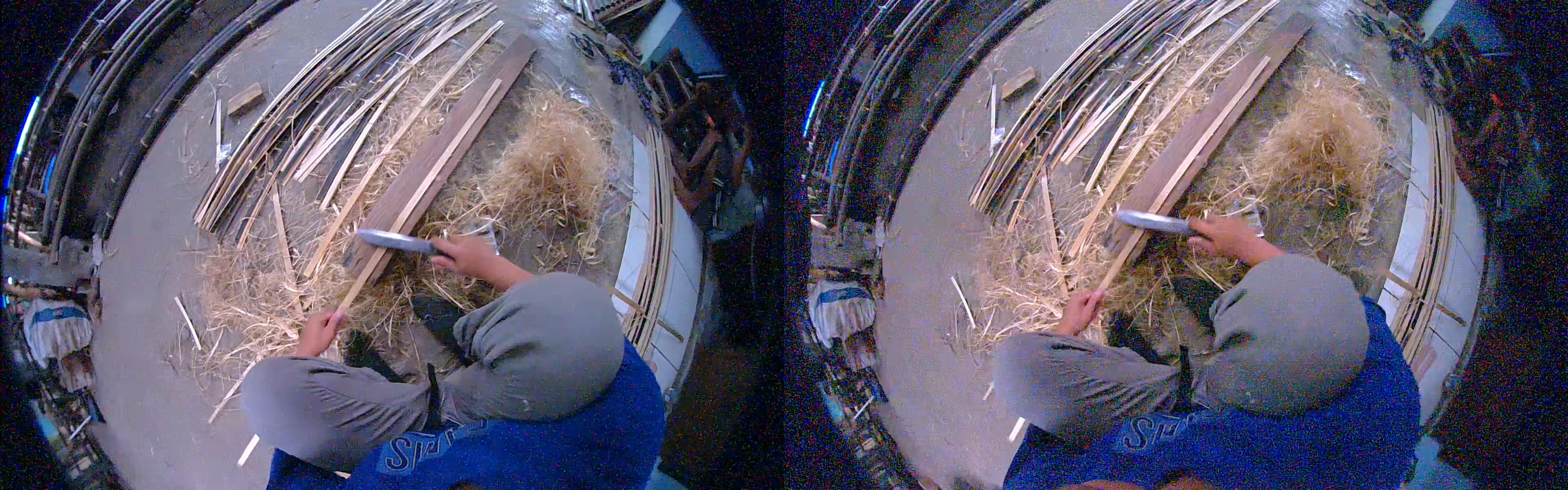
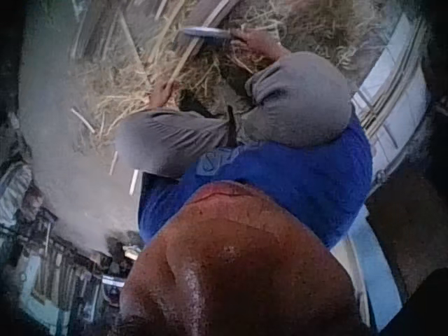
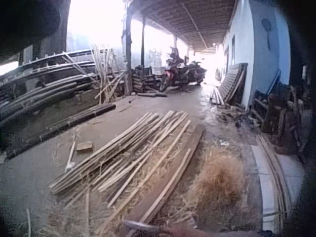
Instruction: The person sits on the ground and uses a knife to split long bamboo strips into thinner pieces. They repeatedly position the bamboo on a wooden board, strike it with the knife, and separate the resulting strips.
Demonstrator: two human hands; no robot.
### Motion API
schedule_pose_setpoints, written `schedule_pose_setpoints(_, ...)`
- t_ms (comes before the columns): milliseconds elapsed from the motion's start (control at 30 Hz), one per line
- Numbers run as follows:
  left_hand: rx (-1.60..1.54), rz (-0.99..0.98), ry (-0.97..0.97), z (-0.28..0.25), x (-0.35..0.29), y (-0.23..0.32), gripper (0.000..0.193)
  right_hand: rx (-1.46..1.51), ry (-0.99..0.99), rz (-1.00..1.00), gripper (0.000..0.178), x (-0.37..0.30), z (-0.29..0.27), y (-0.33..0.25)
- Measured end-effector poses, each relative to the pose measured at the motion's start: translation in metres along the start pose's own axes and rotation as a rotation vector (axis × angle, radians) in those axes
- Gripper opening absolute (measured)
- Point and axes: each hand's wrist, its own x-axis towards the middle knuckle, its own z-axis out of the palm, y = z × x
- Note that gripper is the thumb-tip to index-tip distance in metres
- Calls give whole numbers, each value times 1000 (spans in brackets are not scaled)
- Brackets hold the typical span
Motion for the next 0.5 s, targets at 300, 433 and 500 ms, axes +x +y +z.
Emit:
schedule_pose_setpoints(300,-341,-142,9,12,-13,-11,51,308,346,11,40,-2,3,8)
schedule_pose_setpoints(433,-191,-177,-52,-7,-33,-1,52,65,52,124,36,14,-3,33)
schedule_pose_setpoints(500,-75,-387,33,-16,-70,2,51,153,403,391,36,11,-37,78)
